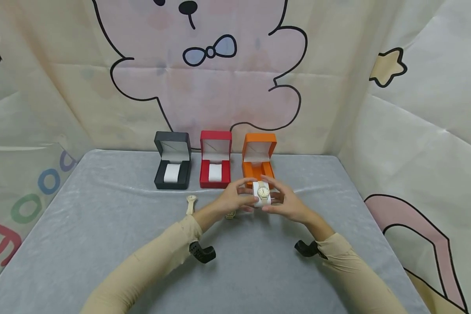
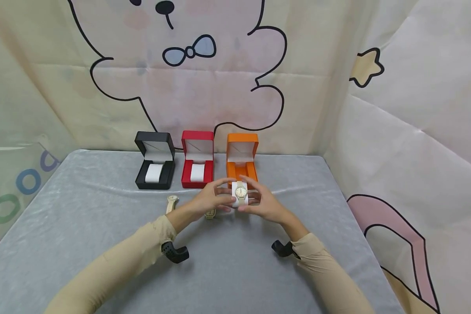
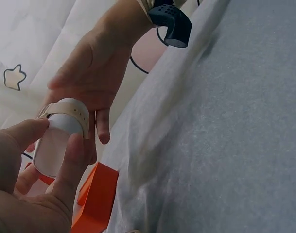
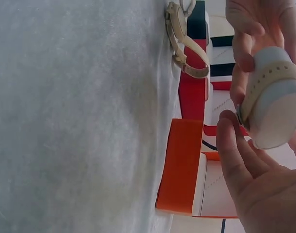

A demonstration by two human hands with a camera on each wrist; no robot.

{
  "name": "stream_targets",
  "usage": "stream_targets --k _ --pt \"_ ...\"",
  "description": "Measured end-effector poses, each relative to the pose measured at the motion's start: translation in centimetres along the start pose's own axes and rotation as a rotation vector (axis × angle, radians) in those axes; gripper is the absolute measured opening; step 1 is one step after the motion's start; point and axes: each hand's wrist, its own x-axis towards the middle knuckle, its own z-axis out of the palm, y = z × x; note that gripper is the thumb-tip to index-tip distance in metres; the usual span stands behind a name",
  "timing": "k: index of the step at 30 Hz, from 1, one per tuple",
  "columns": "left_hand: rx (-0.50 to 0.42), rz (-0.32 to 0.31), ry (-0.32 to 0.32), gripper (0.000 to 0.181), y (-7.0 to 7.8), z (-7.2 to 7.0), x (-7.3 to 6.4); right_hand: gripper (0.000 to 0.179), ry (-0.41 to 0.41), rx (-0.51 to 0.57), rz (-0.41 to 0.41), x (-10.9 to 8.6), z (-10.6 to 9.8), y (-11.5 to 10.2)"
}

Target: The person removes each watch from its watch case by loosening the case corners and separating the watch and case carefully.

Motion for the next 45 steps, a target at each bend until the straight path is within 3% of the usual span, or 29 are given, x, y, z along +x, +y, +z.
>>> stream_targets --k 12,17,25,32,37,45 --pt "-0.019 -0.013 0.011 0.065 0.3 0.8 -0.7 0.082 0.016 0.028 -0.020 0.1 0.9 0.2" --pt "0.028 -0.005 0.023 0.068 0.4 0.8 -0.8 0.078 0.034 0.048 -0.027 0.2 1.3 0.4" --pt "0.108 0.021 0.027 0.072 0.1 0.1 -0.8 0.075 0.021 -0.009 -0.040 0.4 1.6 0.3" --pt "0.145 0.027 -0.029 0.069 0.4 -0.8 -1.3 0.074 0.019 0.003 -0.023 0.6 1.6 0.0" --pt "0.086 0.021 -0.061 0.064 0.2 -1.4 -1.5 0.073 0.031 0.016 -0.001 0.7 1.7 0.0" --pt "0.032 0.002 -0.032 0.069 -0.2 -1.7 -1.4 0.075 0.053 0.008 -0.005 1.0 2.0 -0.1"
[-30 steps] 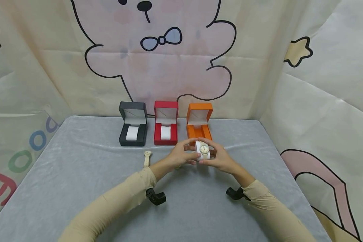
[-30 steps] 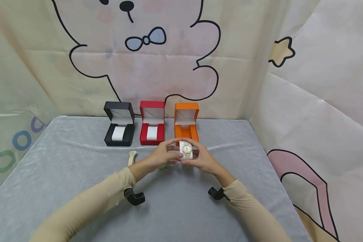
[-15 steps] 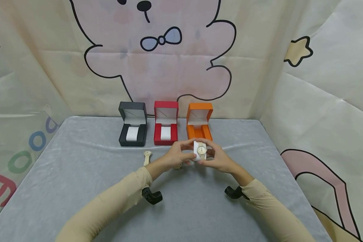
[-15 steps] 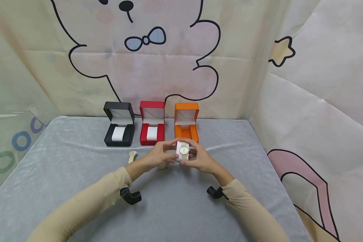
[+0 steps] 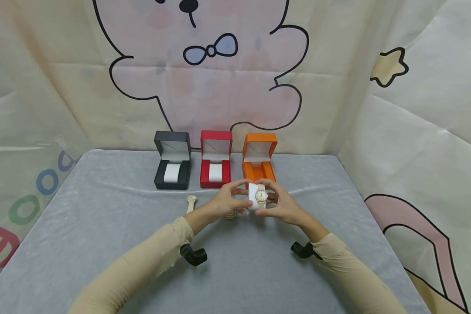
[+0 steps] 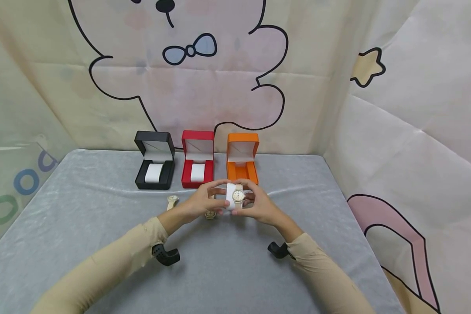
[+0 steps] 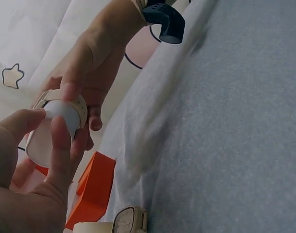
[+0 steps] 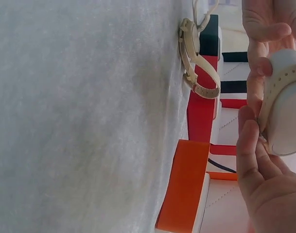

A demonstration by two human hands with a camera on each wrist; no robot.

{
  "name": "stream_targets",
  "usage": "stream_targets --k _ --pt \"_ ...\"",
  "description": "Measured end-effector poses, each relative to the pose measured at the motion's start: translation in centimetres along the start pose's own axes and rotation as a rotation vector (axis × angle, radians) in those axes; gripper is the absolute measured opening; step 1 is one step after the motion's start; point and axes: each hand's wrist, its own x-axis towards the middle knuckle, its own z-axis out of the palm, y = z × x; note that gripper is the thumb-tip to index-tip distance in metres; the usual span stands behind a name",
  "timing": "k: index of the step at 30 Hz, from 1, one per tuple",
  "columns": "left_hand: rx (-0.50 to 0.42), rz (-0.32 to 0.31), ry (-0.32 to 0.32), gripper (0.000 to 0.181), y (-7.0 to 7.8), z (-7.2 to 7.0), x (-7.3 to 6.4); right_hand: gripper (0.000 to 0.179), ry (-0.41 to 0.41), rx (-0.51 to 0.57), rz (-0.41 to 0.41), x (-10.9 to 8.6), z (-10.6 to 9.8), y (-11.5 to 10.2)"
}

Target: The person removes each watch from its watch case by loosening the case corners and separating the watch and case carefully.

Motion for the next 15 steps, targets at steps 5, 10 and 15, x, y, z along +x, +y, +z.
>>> stream_targets --k 5,10,15 --pt "0.062 0.036 0.016 0.071 0.22 0.01 0.00 0.075 -0.020 0.028 -0.010 0.08 0.15 -0.30" --pt "0.096 0.053 0.021 0.070 0.39 -0.28 0.10 0.077 -0.042 0.026 0.019 0.15 -0.16 -0.53" --pt "0.080 0.046 -0.007 0.071 0.39 -0.69 0.00 0.076 -0.089 0.061 0.020 0.07 -0.61 -0.78"
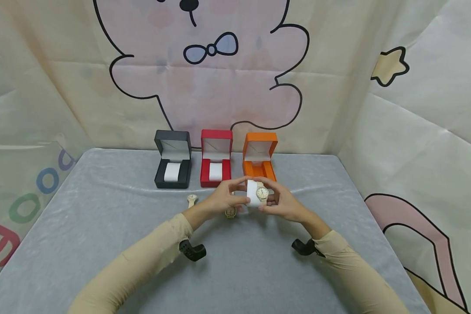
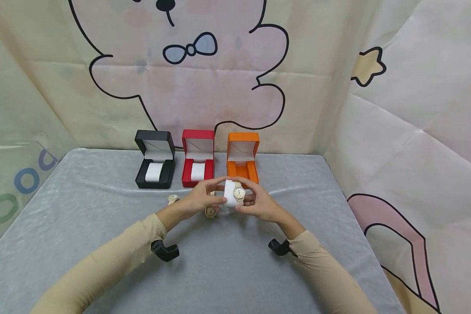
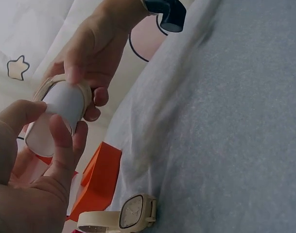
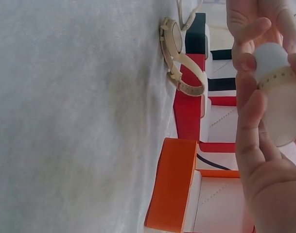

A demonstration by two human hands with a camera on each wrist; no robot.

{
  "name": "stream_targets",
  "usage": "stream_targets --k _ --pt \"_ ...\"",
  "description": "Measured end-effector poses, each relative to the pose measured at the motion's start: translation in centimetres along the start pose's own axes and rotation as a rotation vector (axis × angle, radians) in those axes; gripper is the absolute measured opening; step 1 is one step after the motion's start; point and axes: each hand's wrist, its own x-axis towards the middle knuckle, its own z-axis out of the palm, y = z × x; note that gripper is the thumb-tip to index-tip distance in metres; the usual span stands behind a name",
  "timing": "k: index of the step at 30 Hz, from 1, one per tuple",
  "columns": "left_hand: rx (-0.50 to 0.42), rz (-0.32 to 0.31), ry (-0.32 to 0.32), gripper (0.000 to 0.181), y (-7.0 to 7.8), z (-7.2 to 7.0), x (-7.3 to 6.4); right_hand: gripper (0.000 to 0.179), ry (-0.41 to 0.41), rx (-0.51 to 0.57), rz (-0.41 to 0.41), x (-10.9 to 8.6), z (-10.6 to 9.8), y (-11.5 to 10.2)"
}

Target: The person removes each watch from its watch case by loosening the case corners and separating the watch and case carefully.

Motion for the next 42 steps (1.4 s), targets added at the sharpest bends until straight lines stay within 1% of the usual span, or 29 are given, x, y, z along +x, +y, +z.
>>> stream_targets --k 6,11,15,19,23,28,31,33,36,39,42 --pt "-0.017 -0.006 -0.006 0.069 -0.1 -0.1 -0.2 0.075 -0.011 0.058 0.007 -0.1 0.1 0.0" --pt "-0.001 -0.023 0.023 0.067 -0.1 0.0 -0.2 0.072 -0.007 0.056 -0.001 0.1 0.4 0.5" --pt "0.020 -0.023 0.018 0.069 0.2 0.1 -0.3 0.073 -0.013 0.059 -0.009 0.0 0.3 0.7" --pt "0.007 -0.004 -0.011 0.069 0.3 -0.2 -0.3 0.075 -0.038 0.087 0.001 -0.1 0.0 0.3" --pt "-0.002 0.011 -0.060 0.069 0.1 -0.7 -0.3 0.074 -0.075 0.119 0.022 -0.3 -0.5 0.0" --pt "0.006 0.017 -0.127 0.068 -0.3 -1.5 0.0 0.071 -0.114 0.123 0.031 -0.4 -1.1 -0.2" --pt "0.008 0.014 -0.146 0.068 -0.4 -1.7 0.1 0.070 -0.132 0.118 0.032 -0.4 -1.4 -0.2" --pt "0.004 0.007 -0.141 0.069 -0.4 -1.6 0.1 0.069 -0.132 0.121 0.045 -0.5 -1.4 -0.2" --pt "0.003 -0.004 -0.115 0.070 -0.4 -1.4 0.1 0.067 -0.117 0.117 0.070 -0.5 -1.2 -0.3" --pt "0.010 -0.019 -0.096 0.070 -0.3 -1.3 0.0 0.065 -0.101 0.090 0.091 -0.5 -1.1 -0.3" --pt "0.014 -0.019 -0.091 0.070 -0.2 -1.3 -0.1 0.062 -0.092 0.055 0.101 -0.5 -1.2 -0.2"
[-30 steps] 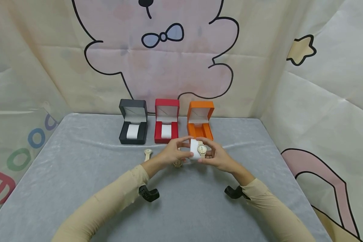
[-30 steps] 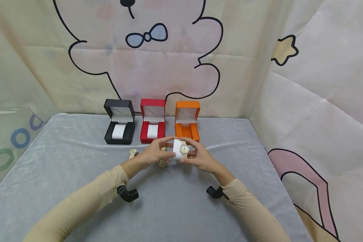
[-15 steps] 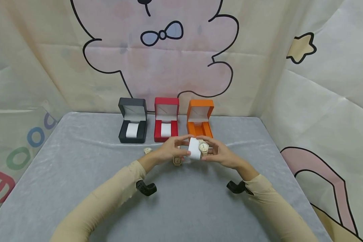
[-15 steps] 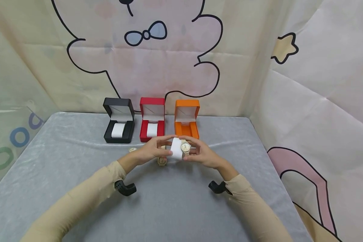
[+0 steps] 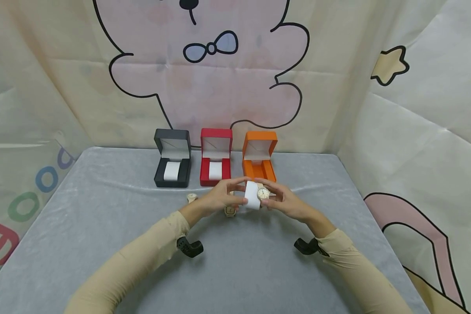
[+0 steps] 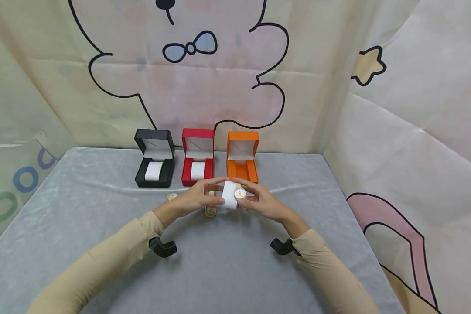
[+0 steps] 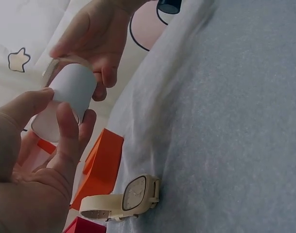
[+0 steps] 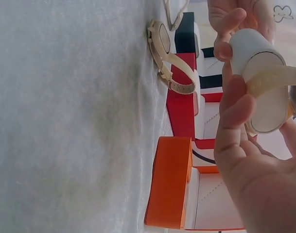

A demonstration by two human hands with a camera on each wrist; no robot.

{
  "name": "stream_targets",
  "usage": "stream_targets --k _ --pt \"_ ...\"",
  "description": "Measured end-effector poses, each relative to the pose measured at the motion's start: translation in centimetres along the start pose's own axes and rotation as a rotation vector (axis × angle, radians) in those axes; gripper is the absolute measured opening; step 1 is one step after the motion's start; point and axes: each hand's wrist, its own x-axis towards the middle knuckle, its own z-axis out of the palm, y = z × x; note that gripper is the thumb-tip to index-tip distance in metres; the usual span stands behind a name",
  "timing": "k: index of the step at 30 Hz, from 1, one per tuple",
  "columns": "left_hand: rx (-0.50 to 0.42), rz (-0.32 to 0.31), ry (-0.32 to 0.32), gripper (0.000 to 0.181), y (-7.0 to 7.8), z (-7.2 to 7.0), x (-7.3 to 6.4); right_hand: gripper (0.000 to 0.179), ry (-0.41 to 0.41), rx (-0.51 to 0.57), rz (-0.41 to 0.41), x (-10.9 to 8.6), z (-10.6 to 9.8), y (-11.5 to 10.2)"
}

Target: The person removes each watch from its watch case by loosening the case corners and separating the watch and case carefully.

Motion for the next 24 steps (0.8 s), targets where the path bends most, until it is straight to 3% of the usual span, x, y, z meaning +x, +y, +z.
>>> stream_targets --k 11,18,24 --pt "-0.019 0.017 0.005 0.069 -0.29 -0.49 -0.25 0.063 0.033 0.000 -0.015 -0.32 -0.49 0.56" --pt "-0.033 -0.003 0.056 0.072 -0.50 -0.74 -0.17 0.053 0.186 -0.018 0.049 -0.38 -0.45 0.54" --pt "-0.037 -0.010 0.067 0.072 -0.51 -0.80 -0.16 0.034 0.314 0.065 0.069 -0.52 -0.26 0.68"
